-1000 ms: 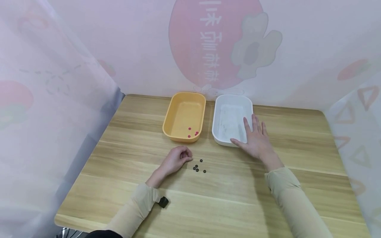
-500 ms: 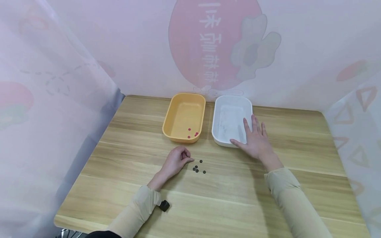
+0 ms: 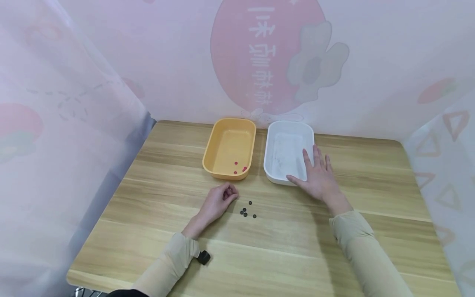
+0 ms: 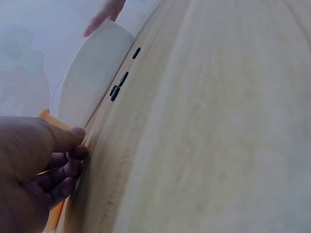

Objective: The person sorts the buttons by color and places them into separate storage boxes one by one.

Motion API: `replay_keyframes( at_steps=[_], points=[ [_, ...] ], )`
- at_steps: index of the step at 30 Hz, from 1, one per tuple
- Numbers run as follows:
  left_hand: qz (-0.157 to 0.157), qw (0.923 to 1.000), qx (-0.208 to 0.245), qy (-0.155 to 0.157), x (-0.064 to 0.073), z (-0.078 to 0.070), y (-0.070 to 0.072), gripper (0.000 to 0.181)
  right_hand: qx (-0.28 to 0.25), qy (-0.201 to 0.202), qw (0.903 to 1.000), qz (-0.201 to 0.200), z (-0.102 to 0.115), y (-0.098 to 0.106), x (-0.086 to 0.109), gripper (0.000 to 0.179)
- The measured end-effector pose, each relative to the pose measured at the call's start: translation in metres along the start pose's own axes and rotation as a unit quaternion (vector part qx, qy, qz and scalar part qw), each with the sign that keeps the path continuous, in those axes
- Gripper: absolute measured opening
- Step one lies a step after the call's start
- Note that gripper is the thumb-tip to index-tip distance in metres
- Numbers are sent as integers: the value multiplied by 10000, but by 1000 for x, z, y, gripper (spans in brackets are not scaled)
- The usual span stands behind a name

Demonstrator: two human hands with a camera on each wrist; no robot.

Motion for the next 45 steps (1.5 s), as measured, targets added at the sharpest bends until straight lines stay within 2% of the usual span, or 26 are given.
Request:
replay_keyframes(
  at_steps=[4, 6, 12, 24, 30, 36, 45],
  points=[
    [61, 9995, 302, 106, 1, 0, 1, 5, -16, 13, 10000, 0, 0, -1, 0, 117],
    [146, 9977, 635, 174, 2, 0, -1, 7, -22, 21, 10000, 6, 0, -1, 0, 117],
    [454, 9864, 1555, 283, 6, 0, -8, 13, -37, 27, 10000, -23, -1, -1, -1, 117],
    [398, 9826, 1780, 346, 7, -3, -3, 19, 1, 27, 10000, -49, -1, 1, -1, 121],
    [525, 9808, 1845, 339, 8, -10, -1, 18, 5, 23, 10000, -27, 0, 1, 0, 121],
    [574, 9804, 1854, 335, 10, -27, 8, 18, -39, 36, 10000, -7, 1, 1, 0, 121],
    [612, 9831, 1727, -20, 12, -70, 26, 17, -96, 15, 9999, 41, 2, 2, 2, 121]
  ],
)
Point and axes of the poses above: each hand's wrist, its own x-axis away from the middle knuckle, its own y-axis out of the back of the hand, z = x × y, the point moved 9 cm from there along -x, towards the middle knuckle, and after that the axes turned 8 degrees about x, right-handed, at the moved point
